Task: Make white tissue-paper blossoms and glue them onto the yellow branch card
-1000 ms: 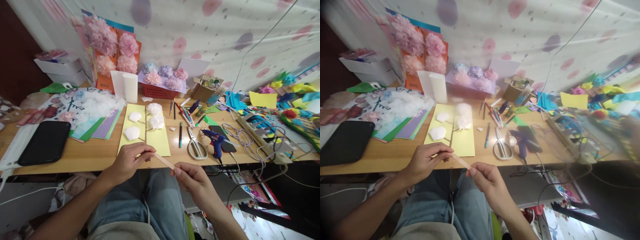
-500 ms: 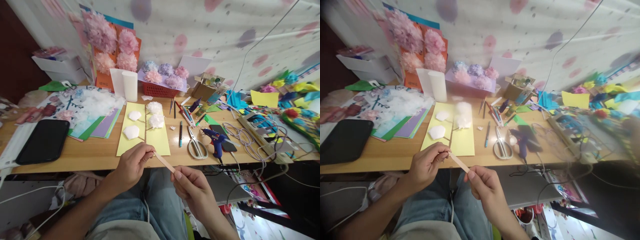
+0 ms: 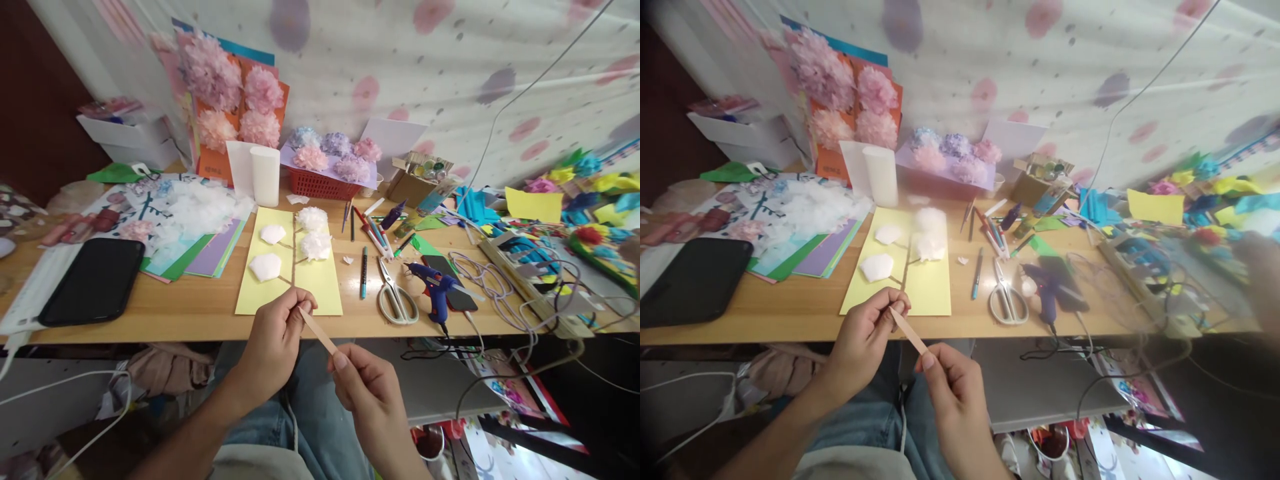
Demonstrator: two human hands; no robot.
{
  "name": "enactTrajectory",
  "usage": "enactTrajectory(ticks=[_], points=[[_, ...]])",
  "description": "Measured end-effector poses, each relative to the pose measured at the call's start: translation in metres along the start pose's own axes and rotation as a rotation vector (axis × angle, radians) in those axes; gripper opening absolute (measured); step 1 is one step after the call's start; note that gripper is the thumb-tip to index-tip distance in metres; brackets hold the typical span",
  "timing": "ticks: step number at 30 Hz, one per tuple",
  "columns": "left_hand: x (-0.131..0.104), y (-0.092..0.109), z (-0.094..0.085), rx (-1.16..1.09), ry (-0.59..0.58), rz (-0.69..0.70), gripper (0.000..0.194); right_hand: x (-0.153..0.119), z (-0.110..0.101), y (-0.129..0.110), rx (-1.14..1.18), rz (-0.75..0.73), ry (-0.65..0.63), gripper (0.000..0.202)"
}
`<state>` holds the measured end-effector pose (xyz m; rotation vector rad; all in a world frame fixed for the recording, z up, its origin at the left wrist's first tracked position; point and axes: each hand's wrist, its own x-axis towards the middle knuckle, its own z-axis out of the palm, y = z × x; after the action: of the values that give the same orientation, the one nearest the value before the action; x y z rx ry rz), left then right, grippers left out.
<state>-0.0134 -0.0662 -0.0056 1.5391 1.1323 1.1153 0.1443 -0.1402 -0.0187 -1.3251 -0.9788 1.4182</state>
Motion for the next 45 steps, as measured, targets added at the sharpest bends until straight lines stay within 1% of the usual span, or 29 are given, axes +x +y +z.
enactTrajectory(ticks=[2,4,6,8,11,13,15,17,19,21,24,26,28,31,33,35,38,43,45], points=[[0.002,-0.002,-0.002,-0.13,-0.046,-0.061,0.027,0.0,0.001,0.003,-0.011,-0.013,0.007,0.046],[0.004,-0.005,-0.005,-0.249,-0.076,-0.102,0.036,0.0,0.001,0.005,0.023,-0.019,0.007,0.046],[0.005,-0.008,-0.007,-0.304,-0.095,-0.119,0.043,0.001,0.001,0.007,0.033,-0.022,0.013,0.046],[0.006,-0.01,-0.011,-0.286,-0.108,-0.123,0.044,0.001,0.0,0.006,-0.003,-0.028,0.024,0.047],[0.008,-0.009,-0.018,-0.21,-0.156,-0.124,0.036,0.001,-0.004,0.001,-0.132,-0.047,0.028,0.049],[0.009,-0.007,-0.024,-0.184,-0.237,-0.131,0.035,0.001,-0.009,-0.003,-0.234,-0.065,0.005,0.05],[0.011,-0.004,-0.031,-0.154,-0.347,-0.148,0.035,0.001,-0.017,-0.006,-0.343,-0.097,-0.017,0.049],[0.013,-0.001,-0.036,-0.076,-0.425,-0.153,0.034,0.001,-0.026,-0.008,-0.469,-0.141,-0.026,0.046],[0.015,0.001,-0.04,0.044,-0.444,-0.106,0.031,0.002,-0.035,-0.009,-0.584,-0.175,-0.035,0.042],[0.017,0.003,-0.043,0.151,-0.458,-0.011,0.029,0.003,-0.042,-0.011,-0.635,-0.176,-0.059,0.041],[0.021,0.003,-0.045,0.256,-0.548,0.143,0.029,0.006,-0.047,-0.018,-0.591,-0.114,-0.105,0.045],[0.021,0.002,-0.045,0.289,-0.593,0.203,0.03,0.008,-0.048,-0.022,-0.539,-0.059,-0.118,0.047],[0.02,0.001,-0.042,0.293,-0.571,0.221,0.03,0.01,-0.047,-0.024,-0.493,-0.024,-0.108,0.049],[0.017,0.001,-0.038,0.267,-0.468,0.216,0.03,0.012,-0.044,-0.025,-0.422,-0.01,-0.08,0.051],[0.016,0.001,-0.036,0.24,-0.42,0.201,0.032,0.012,-0.042,-0.025,-0.378,-0.01,-0.065,0.051],[0.017,0.002,-0.035,0.209,-0.4,0.172,0.034,0.012,-0.041,-0.027,-0.347,-0.005,-0.061,0.05],[0.02,0.004,-0.036,0.187,-0.401,0.154,0.032,0.013,-0.039,-0.03,-0.33,-0.006,-0.05,0.05],[0.026,0.009,-0.042,0.221,-0.489,0.166,0.027,0.015,-0.038,-0.032,-0.303,-0.002,-0.05,0.049],[0.026,0.009,-0.045,0.24,-0.499,0.15,0.028,0.016,-0.039,-0.029,-0.285,0.003,-0.047,0.049]])
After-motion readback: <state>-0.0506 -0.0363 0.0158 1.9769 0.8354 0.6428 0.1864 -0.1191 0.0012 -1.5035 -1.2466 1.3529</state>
